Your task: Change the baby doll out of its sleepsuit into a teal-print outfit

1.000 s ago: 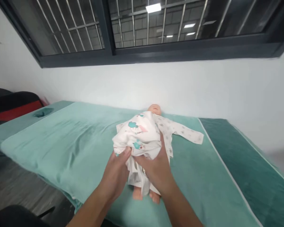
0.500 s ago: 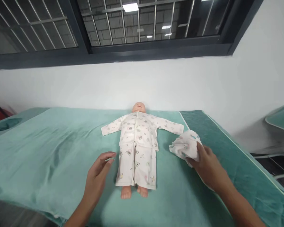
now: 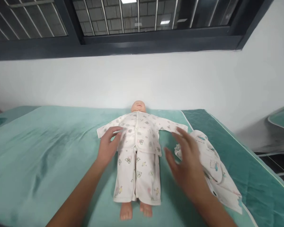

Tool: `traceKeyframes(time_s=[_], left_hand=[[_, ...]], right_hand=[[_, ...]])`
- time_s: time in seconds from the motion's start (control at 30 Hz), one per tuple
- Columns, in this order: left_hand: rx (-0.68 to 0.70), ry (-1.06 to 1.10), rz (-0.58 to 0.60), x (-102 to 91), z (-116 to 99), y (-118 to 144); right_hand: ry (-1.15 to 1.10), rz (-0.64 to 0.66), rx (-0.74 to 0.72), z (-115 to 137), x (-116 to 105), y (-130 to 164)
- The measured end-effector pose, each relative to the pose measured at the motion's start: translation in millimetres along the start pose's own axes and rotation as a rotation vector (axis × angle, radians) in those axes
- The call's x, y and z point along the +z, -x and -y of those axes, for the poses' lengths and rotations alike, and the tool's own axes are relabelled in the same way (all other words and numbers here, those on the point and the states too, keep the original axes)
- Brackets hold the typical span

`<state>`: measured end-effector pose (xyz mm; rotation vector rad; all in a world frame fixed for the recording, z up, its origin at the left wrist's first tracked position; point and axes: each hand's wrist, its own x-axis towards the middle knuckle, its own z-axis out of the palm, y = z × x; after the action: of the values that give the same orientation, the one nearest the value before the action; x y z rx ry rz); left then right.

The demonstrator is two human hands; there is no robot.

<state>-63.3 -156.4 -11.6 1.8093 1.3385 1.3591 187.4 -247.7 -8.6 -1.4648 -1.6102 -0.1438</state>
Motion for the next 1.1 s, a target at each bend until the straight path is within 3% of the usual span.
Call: traceKeyframes(time_s=[0.1,0.2,0.3,0.57,1.1], left_hand=[[0.092,0.015,0.047,24.0,1.1,-47.8],[0.107,0.001,0.123,47.1,5.4,-92.1],[0.083,-0.059,0.204,63.2,14.2,-118.2],[0.084,-0.097,0.248,69.7,23.5,-119.4],[0.089,-0.049,0.251,69.2,21.2,-118.5]], right_hand=[[-0.276,0.153,0.004,10.7,61.7,-45.2],[-0.416,0.197,0.134,3.9,118.5,-95.3],[-0.479,0.253,0.236,-5.8,150.4,-125.1],[-0.554,0.302,0.359,-13.7,153.4,-123.0],[-0.589,0.316,0.338,-16.6,156.2,-124.6]])
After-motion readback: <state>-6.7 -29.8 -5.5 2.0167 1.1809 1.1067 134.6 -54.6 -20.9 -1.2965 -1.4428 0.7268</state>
